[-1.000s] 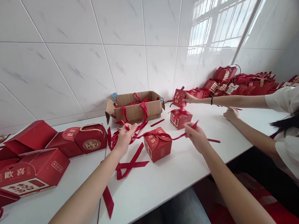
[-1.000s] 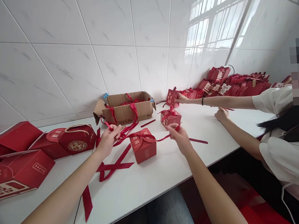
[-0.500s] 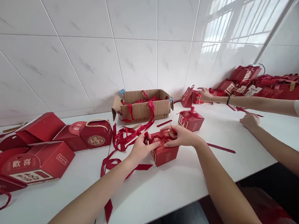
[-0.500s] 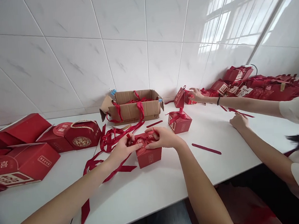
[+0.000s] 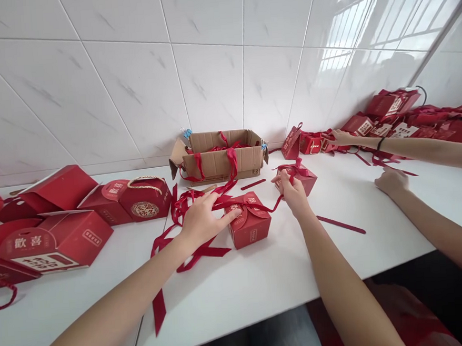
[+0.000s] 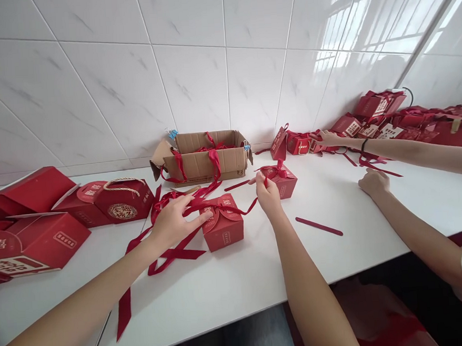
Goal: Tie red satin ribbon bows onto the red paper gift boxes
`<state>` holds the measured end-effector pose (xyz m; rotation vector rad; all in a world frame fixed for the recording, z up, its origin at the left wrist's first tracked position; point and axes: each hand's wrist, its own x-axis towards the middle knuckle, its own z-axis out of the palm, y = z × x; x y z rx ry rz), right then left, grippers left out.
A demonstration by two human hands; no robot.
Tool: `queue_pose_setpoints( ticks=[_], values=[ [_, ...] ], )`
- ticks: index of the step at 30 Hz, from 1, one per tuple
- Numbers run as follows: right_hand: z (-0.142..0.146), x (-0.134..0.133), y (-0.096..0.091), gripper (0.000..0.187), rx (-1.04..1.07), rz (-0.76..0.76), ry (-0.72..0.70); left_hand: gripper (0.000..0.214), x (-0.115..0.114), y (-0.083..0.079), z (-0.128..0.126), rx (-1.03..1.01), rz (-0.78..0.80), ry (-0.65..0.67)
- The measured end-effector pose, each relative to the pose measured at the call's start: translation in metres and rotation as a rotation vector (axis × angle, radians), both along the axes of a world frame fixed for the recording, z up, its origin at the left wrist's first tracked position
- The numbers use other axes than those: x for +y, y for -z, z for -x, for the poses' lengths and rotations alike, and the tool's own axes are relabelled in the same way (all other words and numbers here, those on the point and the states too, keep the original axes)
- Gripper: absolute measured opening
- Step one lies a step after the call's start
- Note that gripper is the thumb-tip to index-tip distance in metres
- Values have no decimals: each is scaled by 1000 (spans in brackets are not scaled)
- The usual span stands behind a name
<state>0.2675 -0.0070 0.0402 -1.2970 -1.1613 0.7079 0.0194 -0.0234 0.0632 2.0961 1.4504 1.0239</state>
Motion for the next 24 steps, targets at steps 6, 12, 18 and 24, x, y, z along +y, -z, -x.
queue_pose_setpoints(
  ticks=[6, 12, 18, 24],
  values=[
    [-8, 0, 3, 37, -96, 21, 195, 43, -2, -5, 0, 54, 20, 19],
    [3, 2, 10, 29, -220, 25, 179, 39, -9, 13, -13, -179, 77, 200],
    [3, 8, 20, 35, -298, 63, 177, 31, -17, 27, -13, -332, 98, 282],
    [-2, 11, 24, 40, -319, 77, 202, 47, -21, 25, -16, -394, 74, 255]
  ],
)
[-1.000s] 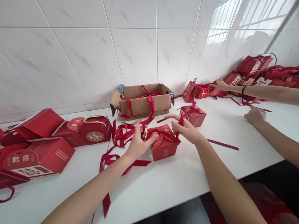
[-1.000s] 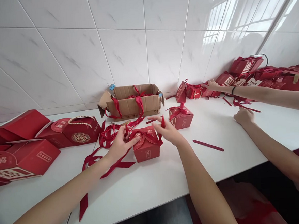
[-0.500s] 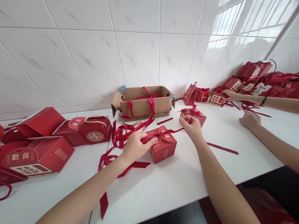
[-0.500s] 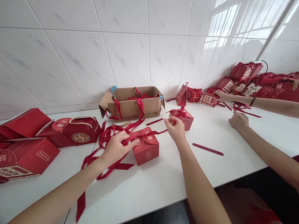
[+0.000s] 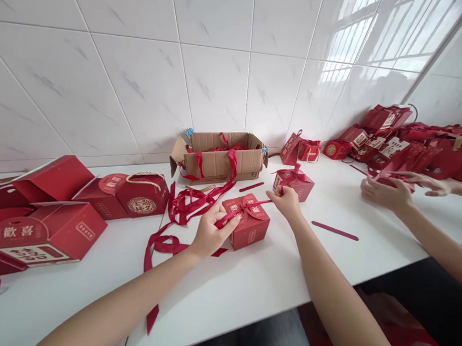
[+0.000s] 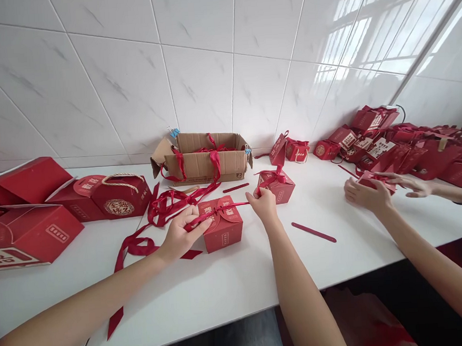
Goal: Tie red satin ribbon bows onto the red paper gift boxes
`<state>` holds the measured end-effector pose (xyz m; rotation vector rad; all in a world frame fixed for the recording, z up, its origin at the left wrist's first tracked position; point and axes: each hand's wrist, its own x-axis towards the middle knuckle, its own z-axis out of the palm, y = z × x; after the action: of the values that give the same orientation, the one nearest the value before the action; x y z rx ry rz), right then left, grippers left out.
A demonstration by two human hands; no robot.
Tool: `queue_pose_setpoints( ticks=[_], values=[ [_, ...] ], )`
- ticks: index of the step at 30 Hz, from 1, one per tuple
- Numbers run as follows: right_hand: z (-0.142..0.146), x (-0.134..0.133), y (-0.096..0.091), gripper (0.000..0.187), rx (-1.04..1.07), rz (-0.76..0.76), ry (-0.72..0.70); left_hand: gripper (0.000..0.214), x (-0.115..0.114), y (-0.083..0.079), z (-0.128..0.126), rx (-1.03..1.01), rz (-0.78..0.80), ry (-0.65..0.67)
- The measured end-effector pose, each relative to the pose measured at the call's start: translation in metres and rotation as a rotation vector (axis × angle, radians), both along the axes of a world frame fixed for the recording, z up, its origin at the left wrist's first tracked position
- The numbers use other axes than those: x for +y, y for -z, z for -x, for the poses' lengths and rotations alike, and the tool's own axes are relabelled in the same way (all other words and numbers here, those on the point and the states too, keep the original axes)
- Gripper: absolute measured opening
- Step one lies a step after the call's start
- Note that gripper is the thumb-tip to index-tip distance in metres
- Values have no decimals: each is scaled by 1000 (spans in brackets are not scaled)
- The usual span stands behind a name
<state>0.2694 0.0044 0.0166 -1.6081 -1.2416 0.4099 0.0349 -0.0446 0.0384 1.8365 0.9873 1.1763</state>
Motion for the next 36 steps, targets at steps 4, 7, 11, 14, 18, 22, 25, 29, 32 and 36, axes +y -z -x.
queue_pose_setpoints(
  ticks=[4, 7, 11, 14, 18, 22, 25, 29, 32, 36],
  values=[
    [-3, -1, -1, 44, 8, -18, 14, 44, 3, -2, 1, -17, 41, -25],
    [-5, -2, -2, 46, 18, -58, 25, 35, 8, 0, 4, -20, 99, -54],
    [-8, -4, -3, 46, 31, -138, 43, 18, 18, 5, 8, -55, 185, -177],
    [-10, -5, -2, 43, 24, -200, 69, 15, 22, 8, 8, -111, 259, -242],
    [-12, -5, -1, 41, -3, -268, 114, 19, 25, 6, 6, -178, 393, -209],
    [-13, -3, 1, 39, -28, -289, 136, 21, 26, 2, 8, -202, 486, -187],
    [-13, -5, 0, 38, -46, -301, 151, 23, 26, 1, 11, -197, 521, -148],
    [-14, -6, -4, 37, -81, -308, 191, 29, 27, -1, 12, -190, 546, -90],
    [-18, -4, -4, 36, -113, -269, 202, 32, 30, -3, 13, -177, 566, -33],
    [-21, -2, 0, 31, -164, -112, 124, 31, 37, -6, 20, -129, 573, 93]
  ],
)
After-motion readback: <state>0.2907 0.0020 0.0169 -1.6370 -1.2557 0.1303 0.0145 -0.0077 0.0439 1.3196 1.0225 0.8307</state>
